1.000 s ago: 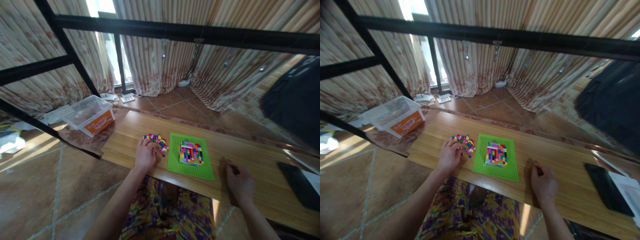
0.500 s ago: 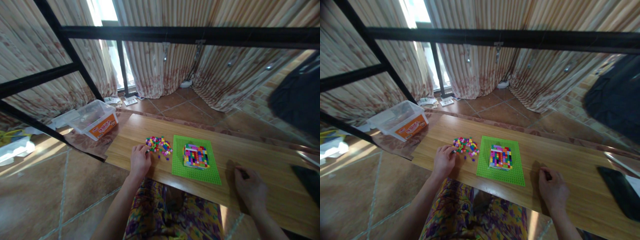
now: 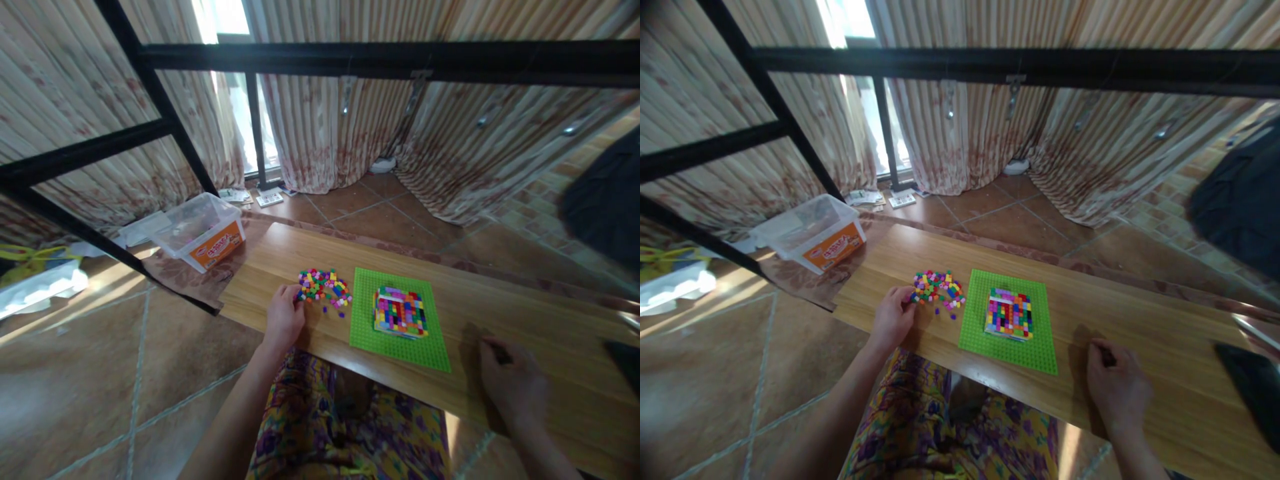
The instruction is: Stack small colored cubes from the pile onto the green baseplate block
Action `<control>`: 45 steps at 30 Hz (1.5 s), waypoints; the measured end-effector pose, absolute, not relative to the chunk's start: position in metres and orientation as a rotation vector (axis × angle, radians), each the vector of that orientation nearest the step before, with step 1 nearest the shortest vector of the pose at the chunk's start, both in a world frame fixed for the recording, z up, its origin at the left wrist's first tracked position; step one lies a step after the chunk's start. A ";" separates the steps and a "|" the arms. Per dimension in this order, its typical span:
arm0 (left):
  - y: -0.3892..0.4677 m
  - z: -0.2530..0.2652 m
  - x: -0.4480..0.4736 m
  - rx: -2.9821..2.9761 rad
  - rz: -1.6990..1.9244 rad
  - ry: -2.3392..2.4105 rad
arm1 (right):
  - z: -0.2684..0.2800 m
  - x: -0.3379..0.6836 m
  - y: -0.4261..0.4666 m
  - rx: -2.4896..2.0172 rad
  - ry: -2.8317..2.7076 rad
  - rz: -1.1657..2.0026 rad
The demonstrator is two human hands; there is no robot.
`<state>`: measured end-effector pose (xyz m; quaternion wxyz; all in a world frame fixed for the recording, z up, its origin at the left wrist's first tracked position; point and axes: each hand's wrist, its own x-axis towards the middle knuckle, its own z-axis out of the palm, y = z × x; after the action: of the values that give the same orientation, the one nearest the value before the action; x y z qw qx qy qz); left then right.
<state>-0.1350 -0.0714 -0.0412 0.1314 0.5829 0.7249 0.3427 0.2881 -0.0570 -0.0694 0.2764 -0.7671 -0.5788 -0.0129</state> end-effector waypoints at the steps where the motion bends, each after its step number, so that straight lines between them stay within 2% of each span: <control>1: -0.071 -0.042 -0.135 1.680 1.011 2.089 | -0.070 0.288 -0.057 -2.074 -1.554 -0.031; 6: -0.071 -0.039 -0.135 1.642 1.066 2.033 | -0.071 0.290 -0.056 -2.107 -1.541 -0.045; 14: -0.074 -0.034 -0.144 1.636 1.020 2.197 | -0.070 0.287 -0.057 -2.076 -1.547 -0.088; 30: -0.064 -0.042 -0.135 1.784 0.922 2.131 | -0.069 0.285 -0.056 -2.084 -1.523 -0.045; 45: -0.057 -0.044 -0.133 1.726 0.987 2.109 | -0.072 0.286 -0.055 -2.012 -1.550 -0.078</control>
<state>-0.1331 -0.0573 -0.0443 0.1213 0.5911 0.7222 0.3382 0.2861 -0.0554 -0.0716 0.2959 -0.7564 -0.5826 -0.0294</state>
